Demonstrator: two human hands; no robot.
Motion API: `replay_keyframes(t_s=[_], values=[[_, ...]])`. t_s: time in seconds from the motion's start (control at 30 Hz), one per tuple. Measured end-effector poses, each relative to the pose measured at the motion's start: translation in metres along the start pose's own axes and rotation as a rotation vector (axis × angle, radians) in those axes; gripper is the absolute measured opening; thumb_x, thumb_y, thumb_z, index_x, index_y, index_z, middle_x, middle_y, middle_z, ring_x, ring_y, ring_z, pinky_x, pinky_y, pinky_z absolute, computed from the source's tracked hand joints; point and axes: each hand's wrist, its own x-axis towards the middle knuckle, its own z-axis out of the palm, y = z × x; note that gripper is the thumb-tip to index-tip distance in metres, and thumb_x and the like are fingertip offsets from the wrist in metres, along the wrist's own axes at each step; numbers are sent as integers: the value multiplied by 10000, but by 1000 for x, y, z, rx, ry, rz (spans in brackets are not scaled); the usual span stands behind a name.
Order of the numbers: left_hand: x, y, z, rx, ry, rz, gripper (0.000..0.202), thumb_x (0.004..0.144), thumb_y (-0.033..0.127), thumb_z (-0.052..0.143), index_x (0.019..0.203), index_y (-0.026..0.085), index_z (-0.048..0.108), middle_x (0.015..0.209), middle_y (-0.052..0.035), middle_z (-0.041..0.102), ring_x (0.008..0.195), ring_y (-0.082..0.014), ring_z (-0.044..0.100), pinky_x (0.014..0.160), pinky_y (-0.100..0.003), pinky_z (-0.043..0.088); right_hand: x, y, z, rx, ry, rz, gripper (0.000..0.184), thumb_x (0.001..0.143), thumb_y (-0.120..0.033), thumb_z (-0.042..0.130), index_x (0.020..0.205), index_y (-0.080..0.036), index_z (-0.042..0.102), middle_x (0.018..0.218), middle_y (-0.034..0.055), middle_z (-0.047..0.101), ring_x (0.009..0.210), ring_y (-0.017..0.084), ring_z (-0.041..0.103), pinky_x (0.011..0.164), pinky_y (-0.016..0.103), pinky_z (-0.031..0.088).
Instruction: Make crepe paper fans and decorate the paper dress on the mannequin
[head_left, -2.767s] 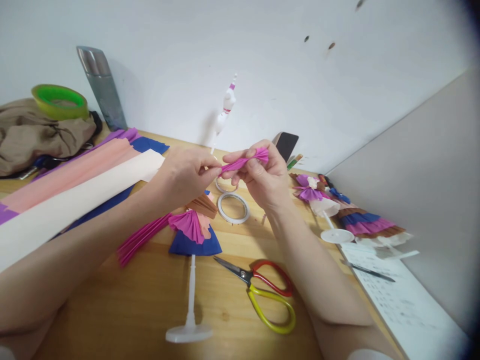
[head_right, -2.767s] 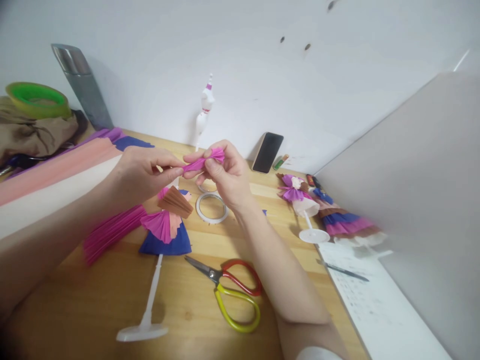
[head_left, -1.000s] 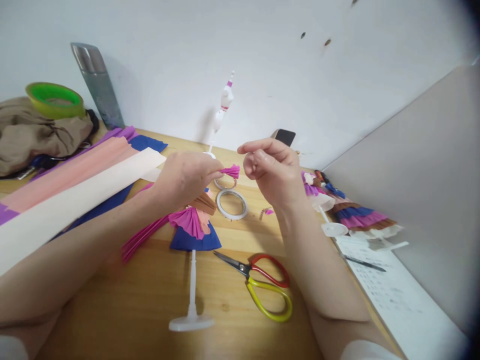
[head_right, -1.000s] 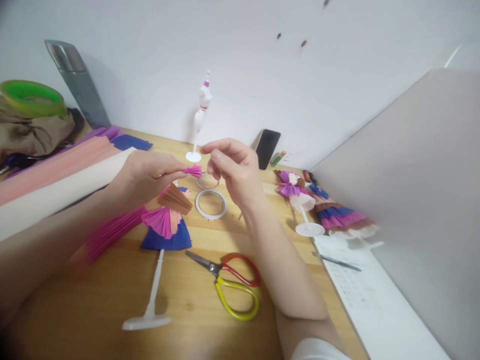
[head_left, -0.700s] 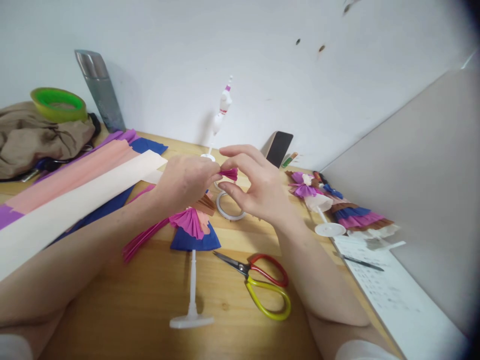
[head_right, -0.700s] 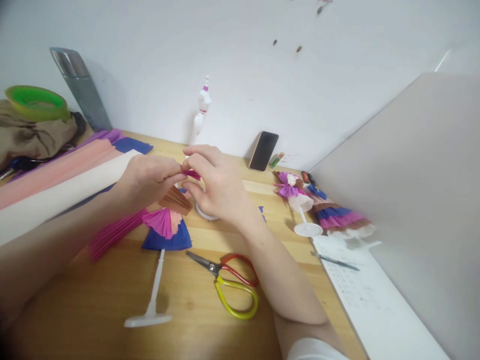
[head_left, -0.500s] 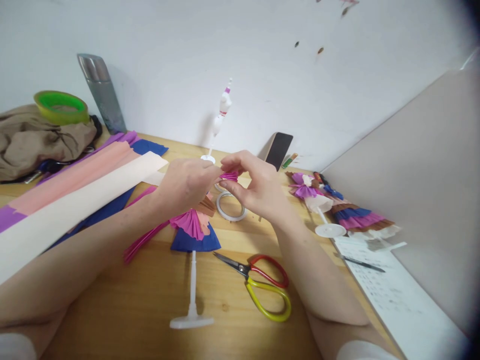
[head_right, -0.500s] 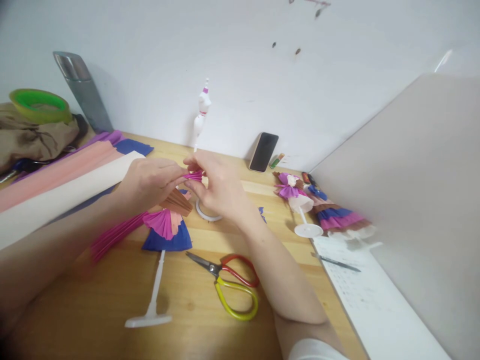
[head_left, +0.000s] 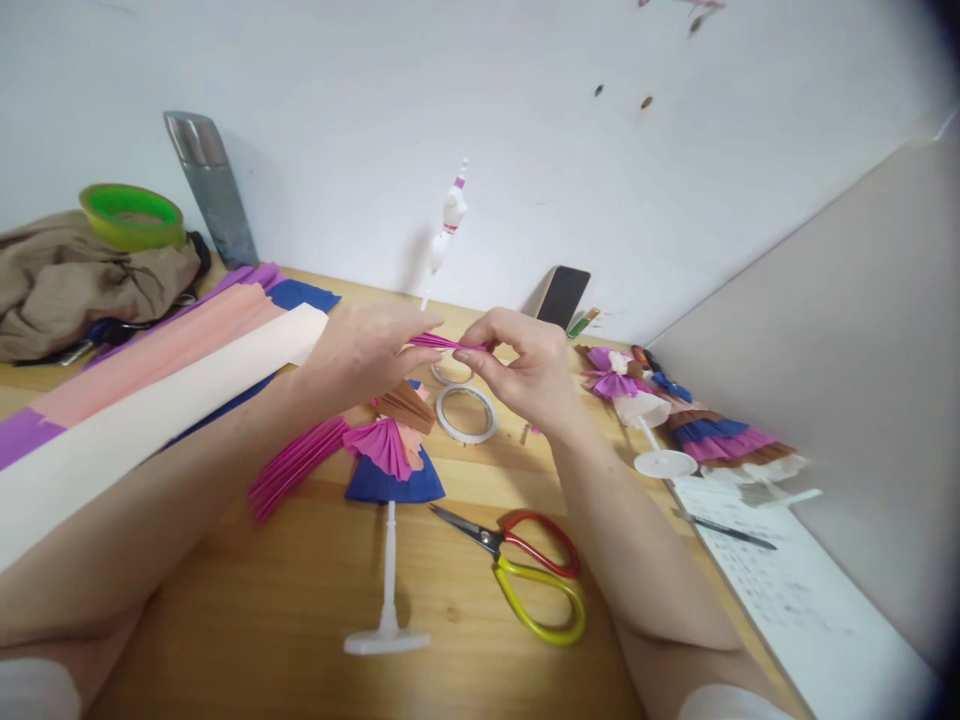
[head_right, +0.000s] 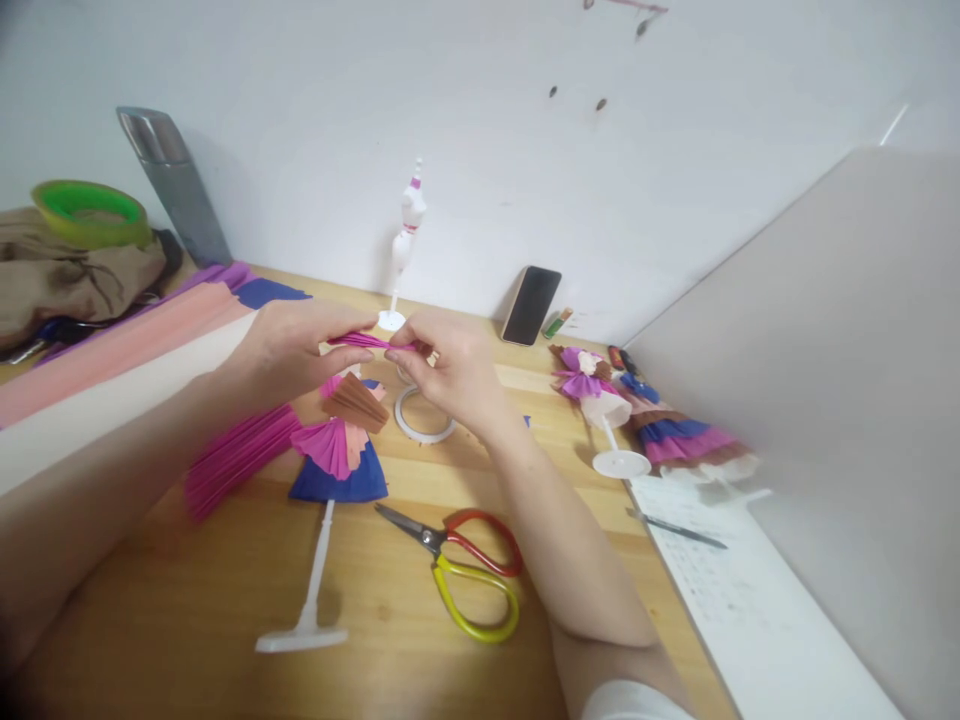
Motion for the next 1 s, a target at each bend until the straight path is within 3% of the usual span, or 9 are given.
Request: replay_keyframes(t_s=[0.1,0.17,0.27,0.47,0.57,0.7,0.77,0.9,1.0], values=[[4,-8,-6,24,35,70,662,768,403,733,1352,196,498,1368,-146,573,1247,-287,522,1023,-400,413,0,2,2,-27,29,-1,160,848,-202,629,694,-212,588,666,5,637,638,158,585,634,290,441],[5,-14,-9,8,36,34,780,745,397,753,1415,187,415,1414,-163,519,1282,-304,490,1057,-438,392,-1,4,4,-56,65,-11,156,855,-202,608,701,-215,588,671,9,636,642,162,586,635,297,443],[5,-20,-8,-52,26,-38,754,750,358,755,1396,144,432,1340,-183,556,1208,-289,547,1016,-427,441,-2,6,7,-78,112,-29,155,863,-200,586,709,-217,586,677,12,633,643,163,586,629,300,443],[5,-3,-7,-83,113,46,480,788,329,727,1223,194,577,1449,-165,478,1318,-301,466,1048,-445,428,-2,4,8,0,156,35,140,823,-193,640,696,-212,586,657,-3,633,608,145,574,606,284,439],[6,1,-13,-287,107,-146,440,820,367,676,1203,175,574,1269,-151,638,1124,-255,631,904,-369,529,-2,3,9,62,162,102,129,811,-185,637,694,-212,590,658,-14,636,595,134,569,594,276,443],[6,-4,-13,-599,-144,-442,547,771,331,696,1254,158,506,833,-78,749,728,-193,728,627,-269,558,-2,5,13,143,193,158,112,798,-204,643,695,-210,599,657,-19,633,591,131,568,582,274,452],[6,-5,-10,-740,-244,-499,488,759,295,698,1197,162,528,722,-45,728,648,-182,716,579,-265,545,-2,5,15,175,215,175,108,793,-212,655,698,-209,605,662,-20,630,596,130,566,587,277,457],[6,3,-7,-1005,-291,-496,174,785,302,686,865,167,611,678,-20,677,536,-113,633,519,-221,499,-2,5,16,217,214,186,103,792,-205,661,699,-205,615,671,-18,622,599,126,557,601,281,461],[7,7,-11,-1105,-262,-552,169,817,313,664,883,163,621,593,22,604,455,-82,552,441,-197,426,-2,5,16,219,200,158,95,791,-177,659,707,-201,621,673,-17,626,610,126,566,605,277,461]])
